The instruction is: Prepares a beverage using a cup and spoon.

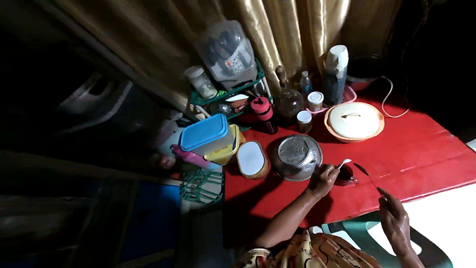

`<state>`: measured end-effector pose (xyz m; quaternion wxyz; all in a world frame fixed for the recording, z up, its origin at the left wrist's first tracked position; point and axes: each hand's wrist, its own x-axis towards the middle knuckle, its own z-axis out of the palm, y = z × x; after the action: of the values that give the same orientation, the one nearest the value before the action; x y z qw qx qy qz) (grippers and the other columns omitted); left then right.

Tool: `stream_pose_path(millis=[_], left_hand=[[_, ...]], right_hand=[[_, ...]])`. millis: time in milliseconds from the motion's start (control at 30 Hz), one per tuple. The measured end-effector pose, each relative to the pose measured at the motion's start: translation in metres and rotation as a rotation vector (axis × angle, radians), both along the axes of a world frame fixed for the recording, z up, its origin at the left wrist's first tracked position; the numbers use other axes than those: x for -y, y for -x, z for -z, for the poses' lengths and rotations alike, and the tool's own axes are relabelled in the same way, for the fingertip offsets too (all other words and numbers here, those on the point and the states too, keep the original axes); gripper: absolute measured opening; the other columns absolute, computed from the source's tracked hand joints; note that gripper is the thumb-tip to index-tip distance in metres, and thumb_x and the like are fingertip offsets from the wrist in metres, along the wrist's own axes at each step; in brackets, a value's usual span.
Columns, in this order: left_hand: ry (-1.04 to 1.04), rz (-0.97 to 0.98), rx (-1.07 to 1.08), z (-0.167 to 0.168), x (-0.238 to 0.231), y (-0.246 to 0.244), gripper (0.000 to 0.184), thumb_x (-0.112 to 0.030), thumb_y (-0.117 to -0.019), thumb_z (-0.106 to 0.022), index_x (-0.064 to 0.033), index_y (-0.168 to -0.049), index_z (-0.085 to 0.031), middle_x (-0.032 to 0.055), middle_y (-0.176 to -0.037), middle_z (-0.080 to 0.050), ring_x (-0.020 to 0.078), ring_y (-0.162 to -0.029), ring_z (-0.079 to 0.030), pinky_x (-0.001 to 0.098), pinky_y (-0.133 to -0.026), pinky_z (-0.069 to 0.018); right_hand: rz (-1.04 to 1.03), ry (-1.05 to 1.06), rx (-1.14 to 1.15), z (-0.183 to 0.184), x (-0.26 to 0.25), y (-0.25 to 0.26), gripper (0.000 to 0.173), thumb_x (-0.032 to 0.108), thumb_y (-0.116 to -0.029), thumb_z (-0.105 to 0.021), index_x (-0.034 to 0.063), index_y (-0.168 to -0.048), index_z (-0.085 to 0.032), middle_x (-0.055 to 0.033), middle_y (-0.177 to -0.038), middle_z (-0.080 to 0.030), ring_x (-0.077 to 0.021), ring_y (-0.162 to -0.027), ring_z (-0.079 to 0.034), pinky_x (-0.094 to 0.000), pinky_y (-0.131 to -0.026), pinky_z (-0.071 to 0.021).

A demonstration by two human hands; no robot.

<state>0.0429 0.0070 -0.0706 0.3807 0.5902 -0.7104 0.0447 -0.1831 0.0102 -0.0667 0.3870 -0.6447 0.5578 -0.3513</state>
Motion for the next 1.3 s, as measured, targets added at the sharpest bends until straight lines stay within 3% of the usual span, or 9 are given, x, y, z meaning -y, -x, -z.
stream_pose_path(millis=[67, 267, 400, 500, 667, 800, 933, 1100, 1300], left_hand=[[-0.171, 0.047, -0.013, 0.009, -0.012, -0.002, 0.014, 0.002, -0.0933, -0.061, 0.0073, -0.092, -0.073, 0.0221, -0.093, -0.071, 0.0345, -0.088, -0.072, 0.0421, -0.082, -0.059], [0.097, -0.055, -0.17, -0.012, -0.007, 0.004, 0.008, 0.001, -0.0877, -0.068, 0.0041, -0.087, -0.076, 0.0178, -0.083, -0.071, 0.0275, -0.078, -0.072, 0.0335, -0.077, -0.0599], [-0.202, -0.086, -0.274, 0.014, -0.023, -0.007, 0.015, -0.001, -0.0937, -0.062, 0.0075, -0.092, -0.074, 0.022, -0.092, -0.071, 0.0332, -0.089, -0.072, 0.0419, -0.084, -0.0587], [-0.196, -0.251, -0.615, 0.001, -0.028, -0.021, 0.018, -0.002, -0.0955, -0.062, 0.0122, -0.102, -0.071, 0.025, -0.102, -0.071, 0.03, -0.098, -0.07, 0.0398, -0.092, -0.0561], [-0.106, -0.545, -0.759, 0.012, -0.014, -0.088, 0.023, -0.001, -0.0995, -0.056, 0.0161, -0.113, -0.063, 0.0265, -0.103, -0.068, 0.0258, -0.082, -0.068, 0.0379, -0.076, -0.0573], [-0.044, -0.632, -0.597, 0.035, -0.009, -0.122, 0.018, -0.002, -0.0959, -0.062, 0.0117, -0.106, -0.07, 0.0255, -0.106, -0.071, 0.0343, -0.101, -0.069, 0.0466, -0.095, -0.0531], [-0.117, -0.67, -0.508, 0.052, -0.006, -0.129, 0.018, -0.004, -0.0954, -0.064, 0.0083, -0.106, -0.072, 0.0249, -0.11, -0.071, 0.0383, -0.109, -0.067, 0.0517, -0.101, -0.0494], [-0.177, -0.676, -0.463, 0.063, -0.011, -0.125, 0.016, -0.002, -0.0936, -0.064, 0.0074, -0.102, -0.074, 0.0266, -0.107, -0.07, 0.0415, -0.108, -0.066, 0.0542, -0.101, -0.0482], [-0.175, -0.653, -0.396, 0.066, -0.016, -0.125, 0.016, -0.004, -0.0917, -0.067, 0.0054, -0.101, -0.075, 0.0281, -0.112, -0.069, 0.0438, -0.111, -0.064, 0.0541, -0.101, -0.0481]], right_hand=[[0.002, 0.004, 0.007, 0.002, 0.0, 0.001, 0.037, 0.007, -0.1023, -0.044, -0.009, -0.133, -0.059, -0.0254, -0.104, -0.063, -0.0236, -0.081, -0.058, -0.039, -0.076, -0.0502], [0.003, 0.012, 0.045, 0.005, 0.003, 0.0, 0.038, 0.007, -0.1016, -0.044, -0.0108, -0.132, -0.058, -0.0194, -0.097, -0.062, -0.011, -0.073, -0.052, -0.0267, -0.069, -0.0467], [-0.025, 0.0, 0.097, 0.003, 0.008, -0.002, 0.037, 0.006, -0.1009, -0.043, -0.0119, -0.13, -0.058, -0.0116, -0.089, -0.06, -0.0019, -0.066, -0.048, -0.0179, -0.062, -0.0437], [-0.079, -0.024, -0.001, -0.004, 0.014, 0.001, 0.033, 0.003, -0.1017, -0.045, -0.0104, -0.128, -0.06, -0.0193, -0.095, -0.064, -0.0152, -0.071, -0.055, -0.0331, -0.069, -0.0494], [-0.233, 0.082, -0.229, -0.02, 0.037, -0.008, 0.025, -0.002, -0.1008, -0.05, -0.0107, -0.117, -0.067, -0.03, -0.104, -0.069, -0.042, -0.091, -0.068, -0.0569, -0.086, -0.0532], [-0.332, 0.049, -0.379, -0.028, 0.048, -0.024, 0.025, -0.001, -0.1018, -0.05, -0.0099, -0.117, -0.067, -0.0312, -0.11, -0.068, -0.0463, -0.101, -0.067, -0.0588, -0.092, -0.0518], [-0.398, -0.105, -0.437, -0.027, 0.06, -0.039, 0.025, 0.007, -0.1032, -0.053, -0.0081, -0.117, -0.068, -0.028, -0.113, -0.069, -0.0422, -0.106, -0.068, -0.0558, -0.097, -0.0506], [-0.391, -0.214, -0.389, -0.018, 0.066, -0.045, 0.028, 0.011, -0.105, -0.052, -0.0059, -0.12, -0.068, -0.0253, -0.115, -0.07, -0.037, -0.108, -0.068, -0.0512, -0.099, -0.0502], [-0.395, -0.158, -0.357, -0.007, 0.066, -0.048, 0.03, 0.009, -0.1056, -0.049, -0.006, -0.123, -0.068, -0.0272, -0.119, -0.067, -0.0388, -0.112, -0.066, -0.0503, -0.102, -0.0491]])
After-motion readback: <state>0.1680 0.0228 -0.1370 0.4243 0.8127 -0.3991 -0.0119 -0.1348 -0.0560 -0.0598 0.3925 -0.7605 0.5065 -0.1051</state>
